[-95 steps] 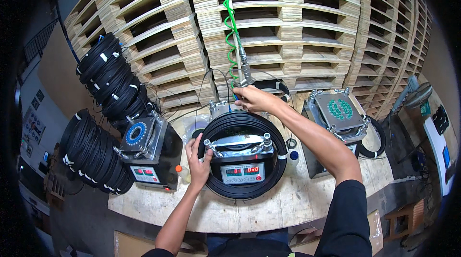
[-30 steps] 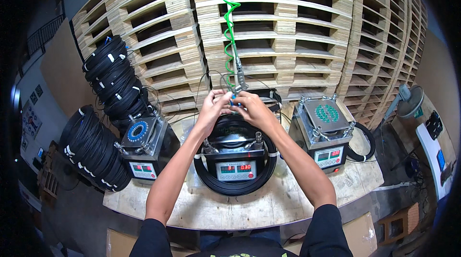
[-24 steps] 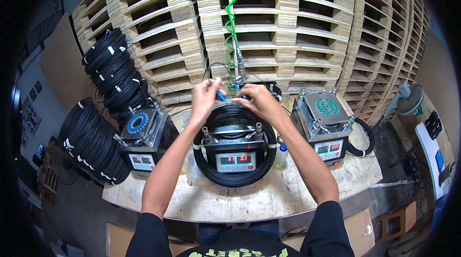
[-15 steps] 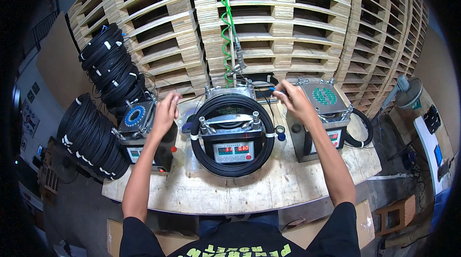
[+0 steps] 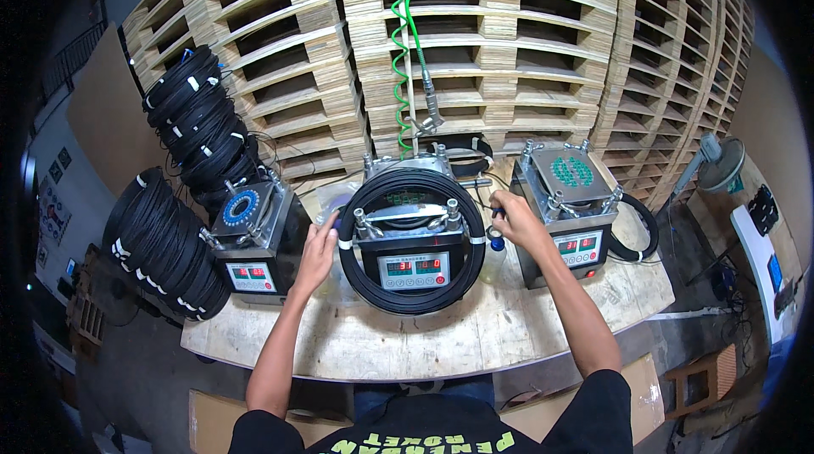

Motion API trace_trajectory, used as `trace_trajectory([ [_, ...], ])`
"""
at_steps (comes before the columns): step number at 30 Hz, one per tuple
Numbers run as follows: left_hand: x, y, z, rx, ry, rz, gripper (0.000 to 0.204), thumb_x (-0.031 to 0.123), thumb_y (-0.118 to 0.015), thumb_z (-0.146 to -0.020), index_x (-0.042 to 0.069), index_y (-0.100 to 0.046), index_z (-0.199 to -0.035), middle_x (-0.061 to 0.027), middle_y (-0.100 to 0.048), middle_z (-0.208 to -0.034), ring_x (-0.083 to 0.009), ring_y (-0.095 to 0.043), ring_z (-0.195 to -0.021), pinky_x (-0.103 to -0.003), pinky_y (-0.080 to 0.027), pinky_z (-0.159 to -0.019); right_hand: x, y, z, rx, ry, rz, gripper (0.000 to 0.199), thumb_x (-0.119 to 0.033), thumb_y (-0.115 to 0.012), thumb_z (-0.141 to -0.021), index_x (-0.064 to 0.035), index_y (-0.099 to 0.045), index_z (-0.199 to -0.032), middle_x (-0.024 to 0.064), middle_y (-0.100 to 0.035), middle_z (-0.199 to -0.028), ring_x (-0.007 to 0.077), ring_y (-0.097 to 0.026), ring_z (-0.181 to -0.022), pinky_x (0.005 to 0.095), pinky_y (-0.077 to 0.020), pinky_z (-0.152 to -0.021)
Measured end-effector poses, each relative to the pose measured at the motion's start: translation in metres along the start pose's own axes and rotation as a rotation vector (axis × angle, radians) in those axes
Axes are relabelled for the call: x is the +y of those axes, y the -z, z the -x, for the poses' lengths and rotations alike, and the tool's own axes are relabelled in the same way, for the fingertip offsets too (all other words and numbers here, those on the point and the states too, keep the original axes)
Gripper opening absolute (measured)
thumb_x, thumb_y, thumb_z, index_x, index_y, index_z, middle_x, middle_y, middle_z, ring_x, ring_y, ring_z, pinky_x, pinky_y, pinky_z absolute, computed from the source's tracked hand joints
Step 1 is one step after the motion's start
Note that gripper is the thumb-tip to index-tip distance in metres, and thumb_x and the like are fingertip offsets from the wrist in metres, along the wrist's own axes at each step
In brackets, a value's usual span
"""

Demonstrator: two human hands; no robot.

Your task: Winding cables and processing them using industrial polishing machines.

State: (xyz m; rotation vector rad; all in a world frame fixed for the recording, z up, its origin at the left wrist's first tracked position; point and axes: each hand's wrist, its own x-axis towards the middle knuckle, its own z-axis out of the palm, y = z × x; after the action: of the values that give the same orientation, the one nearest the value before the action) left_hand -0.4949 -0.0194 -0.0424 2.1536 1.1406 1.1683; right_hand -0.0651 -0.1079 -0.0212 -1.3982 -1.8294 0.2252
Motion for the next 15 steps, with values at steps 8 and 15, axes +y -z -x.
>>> trace_trajectory([
  [8,0.023,0.006,0.003,-0.112,0.038,-0.252,0.070,0.046,-0.066,-0.091,-0.004,-0.052,-0.137,-0.0199,-0.052,-0.108,-0.0359,-0.059,-0.099,-0.043,-0.049,-0.087,-0.047,-0.013,-0.002,0.062,-0.179,0.040,0.024,-0.001,-0.056,-0.091,0.0007,-0.069,-0.111,0.0283,-0.064,-0.086,0.0446,-0.064,-0.081,0.0441,-0.0505,-0.073],
  [15,0.021,0.006,0.008,-0.104,-0.019,-0.346,0.067,0.043,-0.064,-0.093,-0.002,-0.048,-0.140,-0.0285,-0.062,-0.120,-0.0428,-0.064,-0.105,-0.045,-0.051,-0.084,-0.036,-0.030,0.001,0.037,-0.182,-0.160,0.039,-0.005,-0.052,-0.096,0.0007,-0.054,-0.135,0.0257,-0.066,-0.099,0.0353,-0.067,-0.088,0.0426,-0.0499,-0.079],
])
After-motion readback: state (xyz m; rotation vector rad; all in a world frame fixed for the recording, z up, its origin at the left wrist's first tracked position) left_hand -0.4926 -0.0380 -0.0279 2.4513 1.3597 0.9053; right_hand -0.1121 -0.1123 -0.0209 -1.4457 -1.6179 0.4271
